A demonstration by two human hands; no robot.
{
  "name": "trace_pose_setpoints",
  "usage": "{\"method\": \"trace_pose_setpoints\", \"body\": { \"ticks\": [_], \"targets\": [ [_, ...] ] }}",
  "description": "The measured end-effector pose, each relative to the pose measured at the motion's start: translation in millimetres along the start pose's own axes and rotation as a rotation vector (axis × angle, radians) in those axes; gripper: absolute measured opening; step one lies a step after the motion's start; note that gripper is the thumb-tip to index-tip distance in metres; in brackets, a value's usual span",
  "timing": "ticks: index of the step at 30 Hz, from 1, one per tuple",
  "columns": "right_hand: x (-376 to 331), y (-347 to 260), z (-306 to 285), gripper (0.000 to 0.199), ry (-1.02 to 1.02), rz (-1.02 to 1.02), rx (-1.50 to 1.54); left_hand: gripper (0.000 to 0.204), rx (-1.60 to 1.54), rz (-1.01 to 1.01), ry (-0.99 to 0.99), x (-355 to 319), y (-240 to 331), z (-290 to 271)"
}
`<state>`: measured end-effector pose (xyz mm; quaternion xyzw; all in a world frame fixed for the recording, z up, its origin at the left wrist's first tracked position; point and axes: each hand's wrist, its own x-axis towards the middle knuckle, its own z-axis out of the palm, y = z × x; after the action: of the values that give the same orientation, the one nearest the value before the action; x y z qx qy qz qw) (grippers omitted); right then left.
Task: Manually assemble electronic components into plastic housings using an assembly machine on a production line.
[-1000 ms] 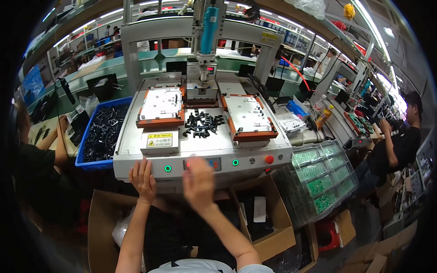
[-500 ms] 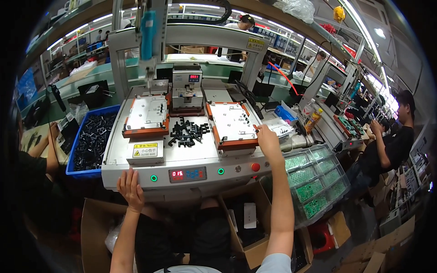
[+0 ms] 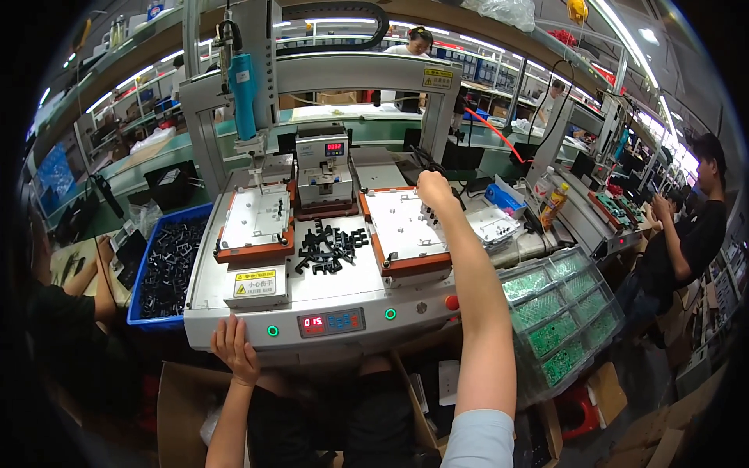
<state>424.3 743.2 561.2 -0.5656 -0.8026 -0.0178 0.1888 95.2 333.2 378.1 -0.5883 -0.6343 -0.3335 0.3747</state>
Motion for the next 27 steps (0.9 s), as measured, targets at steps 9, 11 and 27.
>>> {"method": "trace_pose_setpoints", "body": {
  "ticks": [9, 11, 27],
  "targets": [
    [-79.1, -10.9, -32.6, 0.060, -0.039, 0.243, 0.098, 0.043, 0.003, -0.007, 0.015, 1.6, -0.4, 1.7],
    [-94.3, -11.4, -29.0, 0.071, -0.123, 0.178, 0.057, 0.043, -0.015, -0.026, 0.017, 4.2, 0.7, -1.2],
    [-93.8, 37.6, -79.7, 0.041, -0.172, 0.310, 1.289, 0.043, -0.038, -0.040, -0.017, 7.4, 5.6, -2.2]
  ]
}}
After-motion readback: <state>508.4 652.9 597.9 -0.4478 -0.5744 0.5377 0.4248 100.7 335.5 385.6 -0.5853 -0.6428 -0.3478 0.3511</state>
